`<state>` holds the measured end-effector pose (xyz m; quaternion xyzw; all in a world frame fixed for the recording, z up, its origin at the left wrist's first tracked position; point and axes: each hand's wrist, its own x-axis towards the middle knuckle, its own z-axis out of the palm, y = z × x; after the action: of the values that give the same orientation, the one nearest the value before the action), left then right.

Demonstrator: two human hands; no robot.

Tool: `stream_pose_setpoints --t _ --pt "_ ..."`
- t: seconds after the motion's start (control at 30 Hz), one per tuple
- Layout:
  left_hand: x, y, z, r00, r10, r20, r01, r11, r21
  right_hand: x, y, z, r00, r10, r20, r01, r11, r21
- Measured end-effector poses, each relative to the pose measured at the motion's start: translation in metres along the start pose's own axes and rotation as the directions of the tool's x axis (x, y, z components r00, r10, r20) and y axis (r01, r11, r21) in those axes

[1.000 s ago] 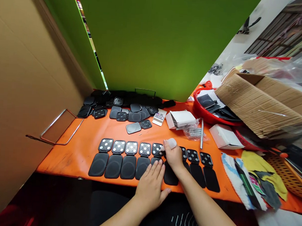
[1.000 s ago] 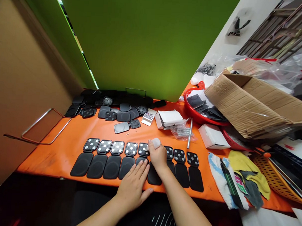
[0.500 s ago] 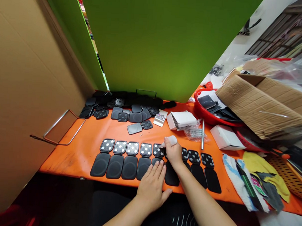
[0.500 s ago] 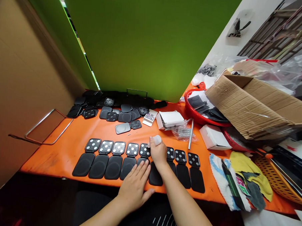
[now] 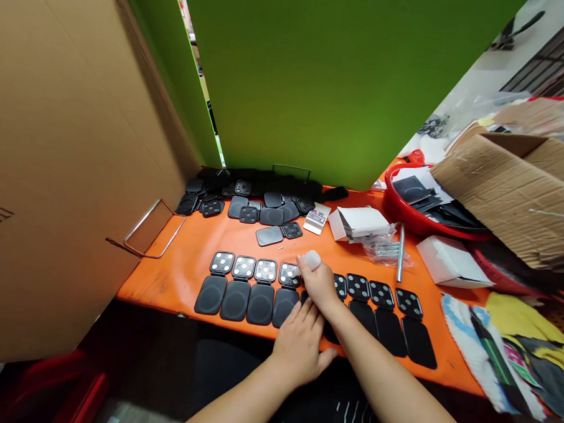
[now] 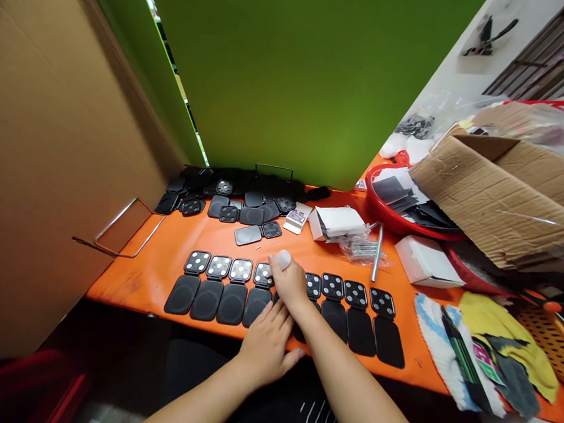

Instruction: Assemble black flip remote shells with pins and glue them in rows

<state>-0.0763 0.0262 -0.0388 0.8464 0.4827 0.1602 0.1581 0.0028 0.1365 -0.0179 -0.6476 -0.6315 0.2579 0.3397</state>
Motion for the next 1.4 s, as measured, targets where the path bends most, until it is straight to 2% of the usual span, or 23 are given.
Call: stream_pose_setpoints --t 0.1,0.23,0.53,0.7,0.8,0.9,1.0,1.17,1.23,1.4 --pt "0.0 0.0 0.002 1.0 -0.001 -0.012 0.001 1.0 0.008 0.002 -0.001 -0.003 1.0 0.006 -0.008 -0.006 1.0 -0.014" --pt "-0.001 -0.002 0.004 1.0 0.004 -0.007 -0.004 1.0 0.013 0.008 -0.006 -0.002 0.997 0.073 -0.006 -0.072 0.995 0.069" --pt "0.0 0.0 0.001 1.0 -0.001 -0.011 0.001 0.999 -0.032 0.016 -0.008 0.004 0.998 0.06 0.007 -0.061 0.995 0.073" --pt "-0.004 -0.005 -0.023 0.999 -0.01 -0.032 0.006 0.993 -0.12 0.02 -0.013 0.007 0.991 0.121 0.059 -0.132 0.96 0.246" --pt "-0.009 -0.022 -0.041 0.994 -0.047 -0.103 0.033 0.99 -0.136 0.017 -0.025 0.017 0.993 0.059 0.106 -0.089 0.95 0.3" --pt "-0.015 -0.041 -0.048 0.978 -0.101 -0.18 0.075 0.987 -0.142 0.012 -0.036 0.029 0.992 -0.021 0.128 -0.014 0.963 0.269" --pt "-0.017 -0.053 -0.045 0.97 -0.124 -0.21 0.088 0.981 -0.172 0.007 -0.04 0.039 0.992 -0.055 0.114 0.034 0.983 0.181" --pt "-0.016 -0.055 -0.039 0.954 -0.148 -0.262 0.098 0.976 -0.192 0.007 -0.038 0.042 0.994 -0.086 0.072 0.083 0.996 0.036" --pt "-0.015 -0.054 -0.038 0.949 -0.148 -0.279 0.096 0.977 -0.192 0.009 -0.038 0.042 0.995 -0.074 0.065 0.071 0.997 0.042" --pt "-0.015 -0.056 -0.036 0.939 -0.155 -0.308 0.1 0.977 -0.188 0.018 -0.046 0.046 0.993 0.002 0.115 -0.023 0.983 0.183"
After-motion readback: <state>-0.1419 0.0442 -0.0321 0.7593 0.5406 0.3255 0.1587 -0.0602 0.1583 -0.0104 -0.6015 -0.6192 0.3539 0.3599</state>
